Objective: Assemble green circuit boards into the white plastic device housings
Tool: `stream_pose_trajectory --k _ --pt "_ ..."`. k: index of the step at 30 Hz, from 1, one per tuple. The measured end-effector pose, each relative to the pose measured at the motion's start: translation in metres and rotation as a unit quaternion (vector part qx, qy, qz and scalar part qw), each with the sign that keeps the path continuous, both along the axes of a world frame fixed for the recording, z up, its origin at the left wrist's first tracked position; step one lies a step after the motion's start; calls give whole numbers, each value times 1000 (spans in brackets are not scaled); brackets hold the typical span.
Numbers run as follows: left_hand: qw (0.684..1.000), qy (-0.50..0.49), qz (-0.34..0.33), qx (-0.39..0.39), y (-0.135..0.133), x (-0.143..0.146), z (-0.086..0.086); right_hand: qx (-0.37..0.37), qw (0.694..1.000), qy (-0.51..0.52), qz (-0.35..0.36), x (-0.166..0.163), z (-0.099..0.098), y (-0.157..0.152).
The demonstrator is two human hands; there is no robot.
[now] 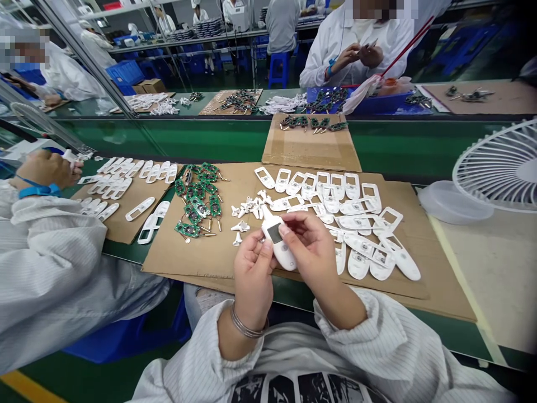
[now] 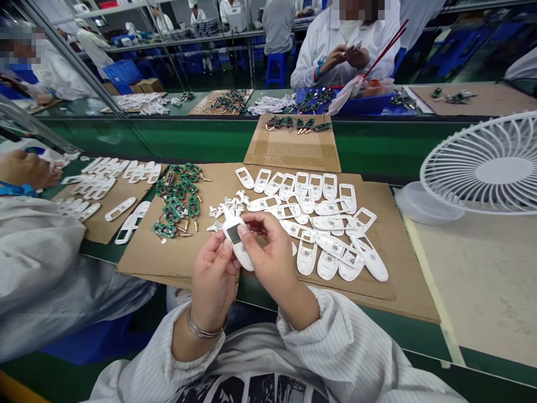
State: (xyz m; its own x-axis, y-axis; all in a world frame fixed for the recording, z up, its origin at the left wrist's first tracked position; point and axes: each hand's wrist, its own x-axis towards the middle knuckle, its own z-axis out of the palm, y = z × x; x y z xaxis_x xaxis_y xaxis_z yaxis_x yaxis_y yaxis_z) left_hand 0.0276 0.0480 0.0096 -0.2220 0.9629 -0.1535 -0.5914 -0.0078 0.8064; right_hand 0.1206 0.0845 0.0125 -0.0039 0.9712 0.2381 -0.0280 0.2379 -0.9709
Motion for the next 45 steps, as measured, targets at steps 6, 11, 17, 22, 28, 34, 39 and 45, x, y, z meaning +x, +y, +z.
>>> stream_pose_trajectory --k 6,11,17,22,28,34,39,45 --pt "1000 6 -16 -10 1 -2 -1 -24 999 -13 17 2 4 6" --pt "999 1 -30 -25 1 -3 -2 -34 996 -78 12 3 9 9" --pt "998 6 -44 -36 4 -10 0 -80 992 -32 96 11 8 9" --pt "998 19 -52 -26 2 -10 4 -77 994 -5 73 14 4 7" --pt "998 31 -47 -24 3 -10 5 -47 996 6 79 15 4 5" --pt "996 58 -54 -37 -1 -10 2 -47 997 -31 56 21 10 9" --pt "993 94 -65 -30 0 -11 2 -64 994 -69 62 24 12 11" --pt "986 126 -108 -5 -2 -8 1 -72 982 -165 63 25 2 7"
